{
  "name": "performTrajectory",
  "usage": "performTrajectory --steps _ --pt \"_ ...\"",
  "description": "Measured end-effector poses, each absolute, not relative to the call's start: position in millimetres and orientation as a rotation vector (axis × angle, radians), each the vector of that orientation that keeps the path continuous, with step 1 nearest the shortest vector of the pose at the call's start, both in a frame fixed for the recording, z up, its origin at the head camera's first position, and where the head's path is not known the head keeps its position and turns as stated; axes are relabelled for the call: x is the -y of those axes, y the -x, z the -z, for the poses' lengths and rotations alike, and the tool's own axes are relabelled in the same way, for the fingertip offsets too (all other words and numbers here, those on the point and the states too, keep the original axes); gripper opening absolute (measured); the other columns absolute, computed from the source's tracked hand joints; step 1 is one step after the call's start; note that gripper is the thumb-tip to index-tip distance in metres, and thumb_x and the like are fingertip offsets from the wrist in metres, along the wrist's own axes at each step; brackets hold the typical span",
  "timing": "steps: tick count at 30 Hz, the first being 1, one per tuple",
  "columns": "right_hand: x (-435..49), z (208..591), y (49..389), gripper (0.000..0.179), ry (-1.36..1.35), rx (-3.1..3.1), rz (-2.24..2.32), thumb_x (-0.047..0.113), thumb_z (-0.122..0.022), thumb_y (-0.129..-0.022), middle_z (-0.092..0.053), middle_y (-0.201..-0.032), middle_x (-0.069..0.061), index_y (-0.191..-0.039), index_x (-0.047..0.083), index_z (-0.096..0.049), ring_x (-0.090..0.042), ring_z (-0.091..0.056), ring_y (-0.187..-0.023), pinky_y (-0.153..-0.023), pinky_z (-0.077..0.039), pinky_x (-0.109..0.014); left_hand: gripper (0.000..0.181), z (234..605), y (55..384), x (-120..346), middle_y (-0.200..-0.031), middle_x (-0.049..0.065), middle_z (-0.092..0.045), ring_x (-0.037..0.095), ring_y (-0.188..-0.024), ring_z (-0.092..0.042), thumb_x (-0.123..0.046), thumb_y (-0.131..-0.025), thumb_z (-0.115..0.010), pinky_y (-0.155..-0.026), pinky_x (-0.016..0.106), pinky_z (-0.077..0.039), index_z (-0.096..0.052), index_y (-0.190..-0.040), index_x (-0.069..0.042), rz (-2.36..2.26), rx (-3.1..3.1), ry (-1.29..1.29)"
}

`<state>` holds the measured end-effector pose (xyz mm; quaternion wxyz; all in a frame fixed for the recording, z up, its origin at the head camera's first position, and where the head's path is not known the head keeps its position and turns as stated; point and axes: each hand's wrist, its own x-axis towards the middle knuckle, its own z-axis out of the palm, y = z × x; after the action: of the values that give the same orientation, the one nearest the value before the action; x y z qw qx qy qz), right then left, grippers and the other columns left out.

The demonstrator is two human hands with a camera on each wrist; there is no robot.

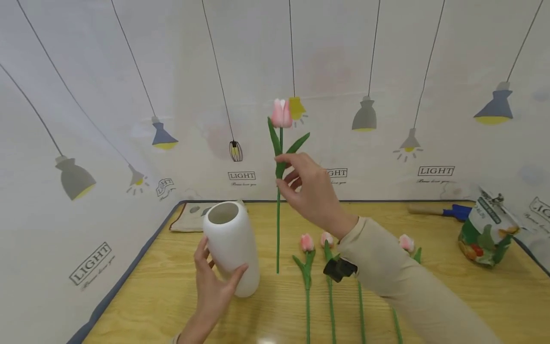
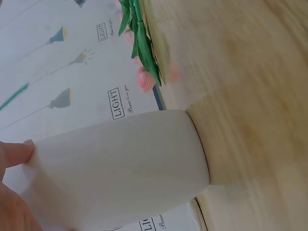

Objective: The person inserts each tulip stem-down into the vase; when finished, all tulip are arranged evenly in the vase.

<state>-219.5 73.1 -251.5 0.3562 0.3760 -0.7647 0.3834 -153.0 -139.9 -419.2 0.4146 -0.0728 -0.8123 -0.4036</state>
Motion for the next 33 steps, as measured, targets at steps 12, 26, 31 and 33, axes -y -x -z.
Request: performTrajectory --steps 12,26,31,33 --pt "-47.9 154.1 197.0 0.031 -0.913 1.532 -1.112 -0.001 -0.062 -0.076 -0.058 -0.093 -0.013 -0.106 -0.005 -0.056 0.0 -0.06 -0.071 -0.064 -0.049 -0.012 0.103 425.7 155.6 143.8 -0.134 0.021 -0.029 0.036 -0.117 -0.039 -0.013 -0.054 -0.083 -0.085 0.054 -0.044 -0.02 -0.134 0.0 0.886 1.976 0.271" --pt "-0.9 251.5 225.0 0.029 -1.091 1.93 -1.244 -0.002 -0.063 -0.075 -0.061 -0.093 -0.013 -0.103 -0.002 -0.056 -0.015 -0.062 -0.067 -0.058 -0.051 -0.018 0.099 420.1 155.2 145.4 -0.135 0.021 -0.027 0.04 -0.117 -0.038 -0.015 -0.06 -0.08 -0.088 0.056 -0.042 -0.017 -0.135 -0.004 0.917 2.04 0.232" --pt "5.6 286.6 228.2 0.021 -1.127 2.223 -1.303 0.003 -0.058 -0.079 -0.064 -0.094 -0.006 -0.099 0.006 -0.061 -0.015 -0.059 -0.081 -0.067 -0.051 -0.026 0.098 418.9 153.4 143.8 -0.135 0.019 -0.026 0.04 -0.117 -0.039 -0.011 -0.061 -0.079 -0.087 0.055 -0.042 -0.016 -0.135 -0.008 0.985 2.07 0.223" --pt "7.6 291.9 227.8 0.02 -1.144 2.296 -1.278 0.005 -0.056 -0.081 -0.062 -0.098 -0.006 -0.1 0.008 -0.061 -0.018 -0.057 -0.088 -0.07 -0.05 -0.029 0.098 418.4 153.1 144.7 -0.135 0.02 -0.025 0.041 -0.117 -0.038 -0.011 -0.061 -0.079 -0.086 0.055 -0.043 -0.016 -0.135 -0.007 0.973 2.076 0.228"
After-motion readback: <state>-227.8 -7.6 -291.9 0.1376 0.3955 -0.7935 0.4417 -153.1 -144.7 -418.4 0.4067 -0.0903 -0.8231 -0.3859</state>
